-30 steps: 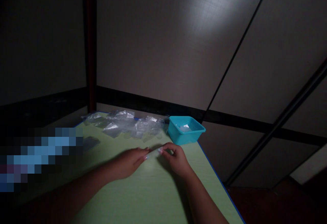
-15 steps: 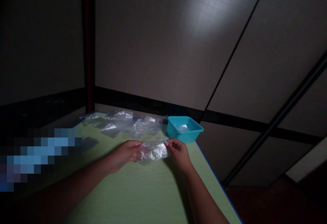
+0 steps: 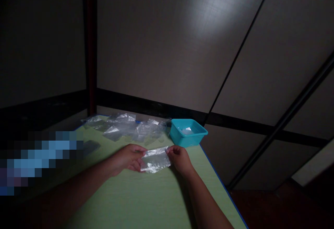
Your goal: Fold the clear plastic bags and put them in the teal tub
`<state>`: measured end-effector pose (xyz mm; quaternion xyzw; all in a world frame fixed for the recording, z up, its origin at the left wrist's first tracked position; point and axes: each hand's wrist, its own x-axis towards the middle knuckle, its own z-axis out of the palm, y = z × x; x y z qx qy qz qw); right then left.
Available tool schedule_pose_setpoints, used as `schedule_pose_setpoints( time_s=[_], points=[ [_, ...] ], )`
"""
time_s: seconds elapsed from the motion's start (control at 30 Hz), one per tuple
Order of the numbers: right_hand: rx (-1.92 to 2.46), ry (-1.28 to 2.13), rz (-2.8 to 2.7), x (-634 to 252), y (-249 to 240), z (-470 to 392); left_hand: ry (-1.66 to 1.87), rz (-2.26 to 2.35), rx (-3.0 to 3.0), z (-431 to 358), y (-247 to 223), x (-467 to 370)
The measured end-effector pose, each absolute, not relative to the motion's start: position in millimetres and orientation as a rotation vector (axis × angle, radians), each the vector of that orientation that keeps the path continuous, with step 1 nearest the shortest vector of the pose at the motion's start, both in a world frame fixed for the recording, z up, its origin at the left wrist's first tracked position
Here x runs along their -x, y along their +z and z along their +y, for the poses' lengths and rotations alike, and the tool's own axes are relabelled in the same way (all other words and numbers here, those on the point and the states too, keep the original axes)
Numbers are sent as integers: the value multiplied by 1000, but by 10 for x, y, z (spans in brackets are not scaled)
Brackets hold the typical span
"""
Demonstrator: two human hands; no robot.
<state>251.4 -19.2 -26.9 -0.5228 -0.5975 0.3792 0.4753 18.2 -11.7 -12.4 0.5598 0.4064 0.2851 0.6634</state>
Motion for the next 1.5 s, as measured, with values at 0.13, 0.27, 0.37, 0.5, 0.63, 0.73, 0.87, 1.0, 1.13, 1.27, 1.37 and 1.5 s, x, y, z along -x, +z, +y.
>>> schedule_pose_setpoints(
  time_s=[0.13, 0.27, 0.37, 0.5, 0.63, 0.73, 0.87, 1.0, 1.13, 1.27, 1.37, 1.5],
  points=[
    [1331, 911, -1488, -2513, -282, -185, 627, 959, -1294, -99, -130, -158],
    [1411, 871, -1557, -2518, -314, -177, 573, 990, -1344, -83, -143, -145],
    [1508, 720, -1677, -2519, -315, -191, 542, 1109, -1425, -67, -131, -159],
    [1682, 391, -1821, -2515, -259, -234, 692, 1272, -1804, -73, -90, -173],
    [1691, 107, -1856, -2488, -178, -290, 943, 1178, -2350, -149, -38, -158],
    [1550, 39, -1938, -2431, -129, -345, 894, 990, -2588, -212, -17, -146],
    [1467, 137, -2130, -2350, -113, -414, 710, 872, -2745, -223, -83, -129],
    [1550, 292, -2325, -2329, -150, -452, 478, 841, -2813, -170, -219, -111],
    [1614, 297, -2438, -2324, -170, -475, 372, 853, -2786, -152, -272, -104],
    [1670, 243, -2479, -2287, -155, -497, 325, 789, -2767, -191, -220, -111],
    [1677, 208, -2474, -2248, -147, -510, 363, 757, -2760, -222, -185, -122],
    [1673, 190, -2448, -2230, -159, -511, 350, 770, -2735, -228, -195, -119]
  ],
)
